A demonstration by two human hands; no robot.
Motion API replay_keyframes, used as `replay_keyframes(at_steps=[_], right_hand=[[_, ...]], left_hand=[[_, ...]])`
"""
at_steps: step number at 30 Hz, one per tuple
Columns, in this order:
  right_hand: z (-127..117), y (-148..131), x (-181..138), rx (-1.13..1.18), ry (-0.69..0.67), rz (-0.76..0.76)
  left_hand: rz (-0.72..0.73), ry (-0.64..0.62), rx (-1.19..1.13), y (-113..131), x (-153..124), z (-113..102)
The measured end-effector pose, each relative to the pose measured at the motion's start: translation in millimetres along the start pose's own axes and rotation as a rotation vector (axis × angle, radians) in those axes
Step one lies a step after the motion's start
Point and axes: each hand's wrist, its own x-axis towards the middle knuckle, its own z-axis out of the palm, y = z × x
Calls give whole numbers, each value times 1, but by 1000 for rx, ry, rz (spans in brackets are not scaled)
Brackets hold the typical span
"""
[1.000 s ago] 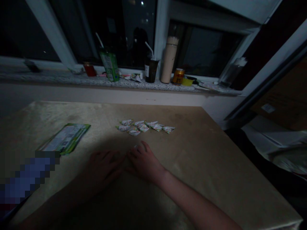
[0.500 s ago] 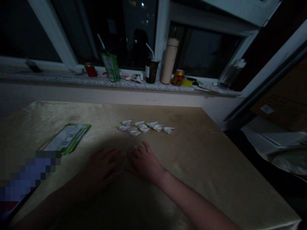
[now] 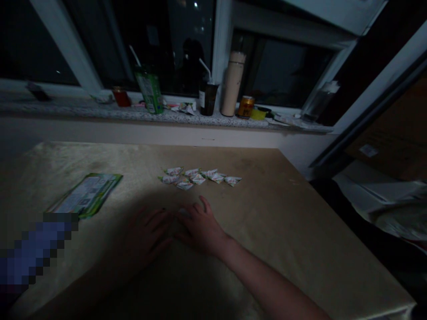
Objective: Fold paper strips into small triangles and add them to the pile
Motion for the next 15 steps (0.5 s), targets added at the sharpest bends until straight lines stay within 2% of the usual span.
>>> replay_keyframes(at_steps=[4, 9, 15], right_hand=[[-7, 16, -2, 103, 127, 75], [-19, 32, -7, 38, 156, 163], [-18, 35, -9, -73, 102, -6]], left_hand=[[-21, -21, -13, 4, 2, -3], [-26, -33, -56, 3, 4, -5], [-17, 5, -90, -3, 7, 1]])
